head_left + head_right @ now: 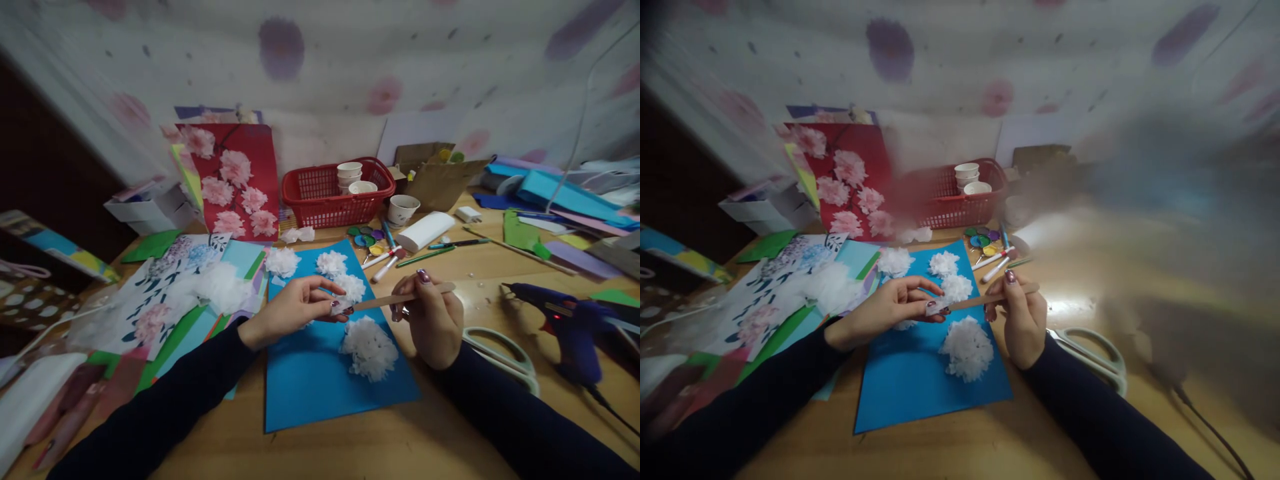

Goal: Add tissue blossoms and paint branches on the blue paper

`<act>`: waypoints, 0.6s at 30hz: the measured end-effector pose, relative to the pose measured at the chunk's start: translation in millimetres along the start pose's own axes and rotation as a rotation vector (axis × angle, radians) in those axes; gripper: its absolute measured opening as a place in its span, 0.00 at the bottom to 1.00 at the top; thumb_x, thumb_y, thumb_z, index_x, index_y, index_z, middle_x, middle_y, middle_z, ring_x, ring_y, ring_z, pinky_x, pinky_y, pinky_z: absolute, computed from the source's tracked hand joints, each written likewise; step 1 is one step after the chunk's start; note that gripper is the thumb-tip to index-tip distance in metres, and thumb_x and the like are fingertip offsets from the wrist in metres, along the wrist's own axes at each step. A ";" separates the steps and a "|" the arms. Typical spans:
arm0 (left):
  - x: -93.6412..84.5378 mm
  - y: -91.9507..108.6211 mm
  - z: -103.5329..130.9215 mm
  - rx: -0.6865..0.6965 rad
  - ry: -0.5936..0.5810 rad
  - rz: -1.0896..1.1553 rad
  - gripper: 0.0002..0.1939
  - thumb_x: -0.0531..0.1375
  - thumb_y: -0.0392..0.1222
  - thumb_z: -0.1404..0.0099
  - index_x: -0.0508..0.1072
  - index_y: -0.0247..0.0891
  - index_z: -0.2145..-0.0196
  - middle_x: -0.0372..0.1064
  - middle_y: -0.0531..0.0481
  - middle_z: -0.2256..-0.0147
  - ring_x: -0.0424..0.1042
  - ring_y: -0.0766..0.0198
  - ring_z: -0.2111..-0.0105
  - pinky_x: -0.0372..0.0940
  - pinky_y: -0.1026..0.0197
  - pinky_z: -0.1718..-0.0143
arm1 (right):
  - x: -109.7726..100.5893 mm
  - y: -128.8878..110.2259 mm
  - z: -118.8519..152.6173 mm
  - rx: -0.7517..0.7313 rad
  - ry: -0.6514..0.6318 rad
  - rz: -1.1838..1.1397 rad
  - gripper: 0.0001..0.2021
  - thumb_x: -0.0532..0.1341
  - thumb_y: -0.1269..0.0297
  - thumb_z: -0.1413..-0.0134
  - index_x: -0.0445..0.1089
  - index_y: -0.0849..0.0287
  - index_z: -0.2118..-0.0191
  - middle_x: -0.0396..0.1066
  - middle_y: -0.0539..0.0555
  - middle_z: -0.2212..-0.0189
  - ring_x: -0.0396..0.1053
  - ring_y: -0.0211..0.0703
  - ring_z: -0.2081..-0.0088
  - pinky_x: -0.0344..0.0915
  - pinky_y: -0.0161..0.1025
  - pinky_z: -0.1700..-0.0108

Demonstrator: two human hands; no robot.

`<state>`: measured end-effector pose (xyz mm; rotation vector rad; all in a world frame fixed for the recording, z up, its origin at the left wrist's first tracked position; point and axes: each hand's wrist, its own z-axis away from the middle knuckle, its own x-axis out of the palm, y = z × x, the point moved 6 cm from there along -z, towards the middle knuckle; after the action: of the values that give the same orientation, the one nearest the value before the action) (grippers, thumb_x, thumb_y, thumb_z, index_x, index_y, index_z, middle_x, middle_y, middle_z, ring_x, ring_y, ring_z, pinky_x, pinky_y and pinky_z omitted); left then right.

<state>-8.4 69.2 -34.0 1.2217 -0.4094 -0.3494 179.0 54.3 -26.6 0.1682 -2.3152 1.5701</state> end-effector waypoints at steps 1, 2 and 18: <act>0.2 -0.5 0.0 -0.002 -0.003 0.003 0.12 0.64 0.32 0.43 0.69 0.32 0.60 0.77 0.47 0.69 0.79 0.61 0.67 0.69 0.59 0.59 | 1.0 -0.4 -0.1 -0.002 -0.008 0.002 0.17 0.58 0.57 0.41 0.68 0.60 0.77 0.64 0.47 0.84 0.63 0.32 0.85 0.60 0.31 0.82; 0.8 -1.2 0.0 -0.007 -0.011 0.010 0.12 0.64 0.33 0.43 0.69 0.32 0.60 0.77 0.47 0.69 0.79 0.61 0.67 0.69 0.58 0.58 | 1.8 -0.8 -0.1 -0.004 -0.014 0.007 0.17 0.59 0.57 0.41 0.68 0.60 0.77 0.65 0.47 0.84 0.63 0.32 0.85 0.59 0.31 0.82; -3.2 1.2 0.7 0.065 -0.045 0.013 0.22 0.66 0.32 0.47 0.65 0.34 0.55 0.71 0.48 0.60 0.79 0.58 0.64 0.68 0.57 0.58 | -14.6 0.8 -5.6 0.073 0.178 0.021 0.16 0.60 0.56 0.44 0.66 0.59 0.78 0.64 0.47 0.85 0.62 0.33 0.86 0.58 0.30 0.85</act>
<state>-11.5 70.6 -33.1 1.2761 -0.4703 -0.3547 193.6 58.5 -30.4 0.0208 -2.1317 1.6114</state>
